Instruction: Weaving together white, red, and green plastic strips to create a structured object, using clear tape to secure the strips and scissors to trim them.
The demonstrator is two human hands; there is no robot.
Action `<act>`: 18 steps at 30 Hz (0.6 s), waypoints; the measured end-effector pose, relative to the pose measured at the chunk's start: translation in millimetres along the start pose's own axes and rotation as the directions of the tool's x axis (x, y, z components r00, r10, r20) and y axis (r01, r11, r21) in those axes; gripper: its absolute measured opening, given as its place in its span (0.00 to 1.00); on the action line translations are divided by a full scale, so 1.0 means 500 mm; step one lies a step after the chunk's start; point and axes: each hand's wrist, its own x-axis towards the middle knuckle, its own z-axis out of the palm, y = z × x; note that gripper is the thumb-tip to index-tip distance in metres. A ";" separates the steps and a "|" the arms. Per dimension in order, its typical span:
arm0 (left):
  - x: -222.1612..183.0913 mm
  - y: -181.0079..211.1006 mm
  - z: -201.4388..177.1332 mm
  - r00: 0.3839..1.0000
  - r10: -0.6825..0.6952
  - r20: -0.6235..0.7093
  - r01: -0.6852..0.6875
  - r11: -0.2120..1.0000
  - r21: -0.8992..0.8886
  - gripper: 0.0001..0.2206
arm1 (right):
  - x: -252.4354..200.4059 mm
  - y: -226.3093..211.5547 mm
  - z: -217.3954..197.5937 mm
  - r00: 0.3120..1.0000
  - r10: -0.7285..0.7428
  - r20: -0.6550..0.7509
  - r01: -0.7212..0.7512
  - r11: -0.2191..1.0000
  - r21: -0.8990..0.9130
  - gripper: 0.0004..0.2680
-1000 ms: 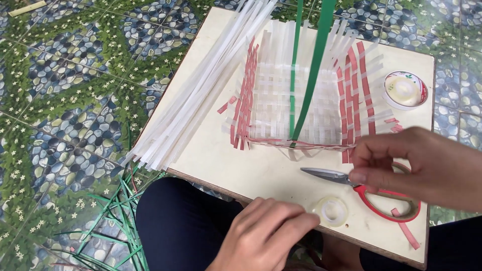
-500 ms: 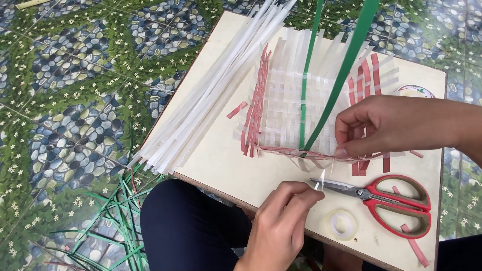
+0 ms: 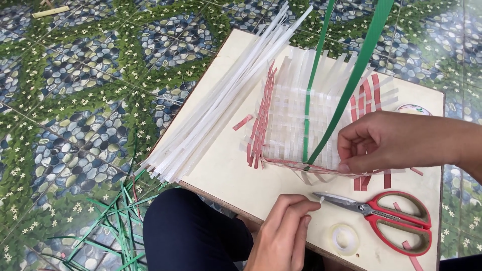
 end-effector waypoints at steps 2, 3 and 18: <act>-0.008 0.001 0.011 0.997 -0.068 -0.035 0.068 0.998 -0.014 0.09 | 0.003 0.006 0.002 1.000 -0.017 -0.003 0.017 1.000 -0.024 0.07; -0.012 0.001 0.015 0.988 -0.141 -0.064 0.139 0.990 -0.031 0.10 | 0.005 0.008 0.003 0.999 -0.032 -0.002 0.032 0.999 -0.044 0.07; 0.000 -0.053 0.108 0.710 -0.627 -0.320 0.494 0.767 -0.409 0.15 | 0.016 0.041 0.050 0.955 -0.184 -0.234 0.108 0.947 -0.303 0.08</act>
